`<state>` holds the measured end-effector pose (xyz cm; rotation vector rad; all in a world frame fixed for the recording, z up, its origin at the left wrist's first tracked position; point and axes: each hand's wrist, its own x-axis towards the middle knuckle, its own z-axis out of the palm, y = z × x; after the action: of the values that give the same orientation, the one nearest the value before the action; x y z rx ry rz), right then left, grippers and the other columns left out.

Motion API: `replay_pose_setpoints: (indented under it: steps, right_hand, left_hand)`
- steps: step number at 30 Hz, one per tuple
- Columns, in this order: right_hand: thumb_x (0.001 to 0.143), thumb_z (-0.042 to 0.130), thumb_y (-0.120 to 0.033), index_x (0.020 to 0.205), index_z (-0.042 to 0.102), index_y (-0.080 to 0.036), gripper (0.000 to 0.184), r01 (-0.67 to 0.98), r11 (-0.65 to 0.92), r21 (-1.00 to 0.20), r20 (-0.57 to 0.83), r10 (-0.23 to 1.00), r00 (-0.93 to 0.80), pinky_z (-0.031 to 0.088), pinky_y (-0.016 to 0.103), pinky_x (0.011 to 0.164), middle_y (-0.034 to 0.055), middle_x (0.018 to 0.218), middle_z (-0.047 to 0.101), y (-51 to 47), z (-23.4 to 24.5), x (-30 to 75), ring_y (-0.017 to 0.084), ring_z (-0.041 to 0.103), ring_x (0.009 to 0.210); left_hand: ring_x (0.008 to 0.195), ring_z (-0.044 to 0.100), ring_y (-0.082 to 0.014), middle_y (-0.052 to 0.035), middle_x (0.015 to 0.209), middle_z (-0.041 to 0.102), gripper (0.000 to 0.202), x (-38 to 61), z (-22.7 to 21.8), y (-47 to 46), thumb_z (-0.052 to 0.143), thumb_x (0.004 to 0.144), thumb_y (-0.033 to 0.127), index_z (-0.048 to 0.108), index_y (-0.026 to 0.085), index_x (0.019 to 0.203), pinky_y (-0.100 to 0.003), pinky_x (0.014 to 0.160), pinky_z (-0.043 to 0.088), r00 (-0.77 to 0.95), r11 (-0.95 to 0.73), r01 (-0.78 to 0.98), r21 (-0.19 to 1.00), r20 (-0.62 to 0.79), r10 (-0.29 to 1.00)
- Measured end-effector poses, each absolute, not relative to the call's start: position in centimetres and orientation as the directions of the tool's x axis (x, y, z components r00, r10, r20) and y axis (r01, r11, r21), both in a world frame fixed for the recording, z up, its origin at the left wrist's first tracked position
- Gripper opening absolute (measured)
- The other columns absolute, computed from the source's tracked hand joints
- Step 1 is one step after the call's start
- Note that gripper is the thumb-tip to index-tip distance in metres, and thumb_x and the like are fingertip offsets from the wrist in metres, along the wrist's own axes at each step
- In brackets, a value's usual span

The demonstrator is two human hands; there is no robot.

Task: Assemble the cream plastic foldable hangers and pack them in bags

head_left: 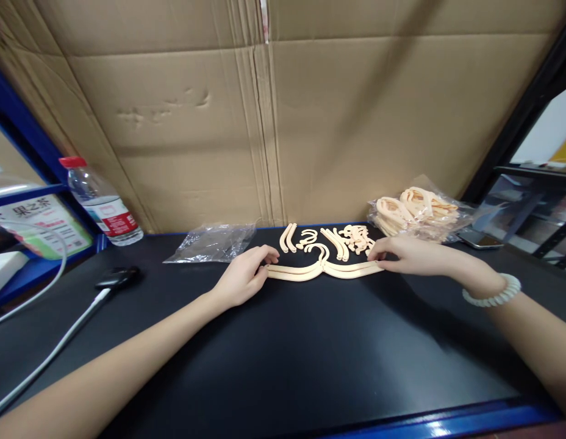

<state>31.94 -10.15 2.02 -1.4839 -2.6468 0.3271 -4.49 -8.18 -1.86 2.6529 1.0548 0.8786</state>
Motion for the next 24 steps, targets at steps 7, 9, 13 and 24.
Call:
replay_pose_setpoints:
  steps: [7,9,13,24]
  right_hand:
    - [0.083,0.044,-0.024,0.094,0.069,-0.015,0.029,0.838,0.5,-0.218,-0.043,0.853,-0.52,0.049,0.035,0.075,0.0102,0.094,0.07,-10.1,2.1,32.0,0.022,0.064,0.082]
    - [0.083,0.044,-0.023,0.096,0.069,-0.014,0.03,0.843,0.492,-0.216,-0.033,0.859,-0.51,0.049,0.036,0.078,0.0112,0.097,0.07,-10.1,2.1,32.1,0.022,0.064,0.085]
    - [0.082,0.045,-0.022,0.096,0.069,-0.013,0.03,0.833,0.503,-0.233,0.052,0.861,-0.505,0.05,0.037,0.081,0.0118,0.099,0.07,-10.1,2.2,31.9,0.023,0.065,0.089]
    - [0.082,0.05,-0.015,0.091,0.07,-0.017,0.022,0.698,0.646,-0.308,0.389,0.755,-0.527,0.05,0.032,0.083,0.0073,0.095,0.073,-7.8,2.8,26.8,0.019,0.066,0.09]
  left_hand:
    - [0.089,0.062,-0.0175,-0.0029,0.094,0.064,0.044,-4.5,-1.9,-8.1,0.037,0.069,-0.002,0.054,0.02,0.103,-0.034,0.081,0.05,0.578,-0.739,0.574,0.353,0.465,0.671]
    - [0.089,0.062,-0.0176,-0.0028,0.094,0.064,0.044,-4.5,-2.0,-8.1,0.037,0.068,-0.002,0.054,0.02,0.102,-0.034,0.081,0.05,0.575,-0.739,0.572,0.358,0.468,0.671]
    - [0.089,0.062,-0.0175,-0.0029,0.094,0.065,0.042,-4.6,-1.9,-8.1,0.037,0.069,-0.002,0.054,0.02,0.101,-0.035,0.082,0.051,0.555,-0.731,0.569,0.375,0.481,0.679]
    - [0.088,0.064,-0.0191,-0.0047,0.095,0.069,0.033,-3.1,0.6,-6.2,0.046,0.068,0.002,0.061,0.018,0.092,-0.032,0.08,0.05,0.522,-0.632,0.71,0.311,0.372,0.768]
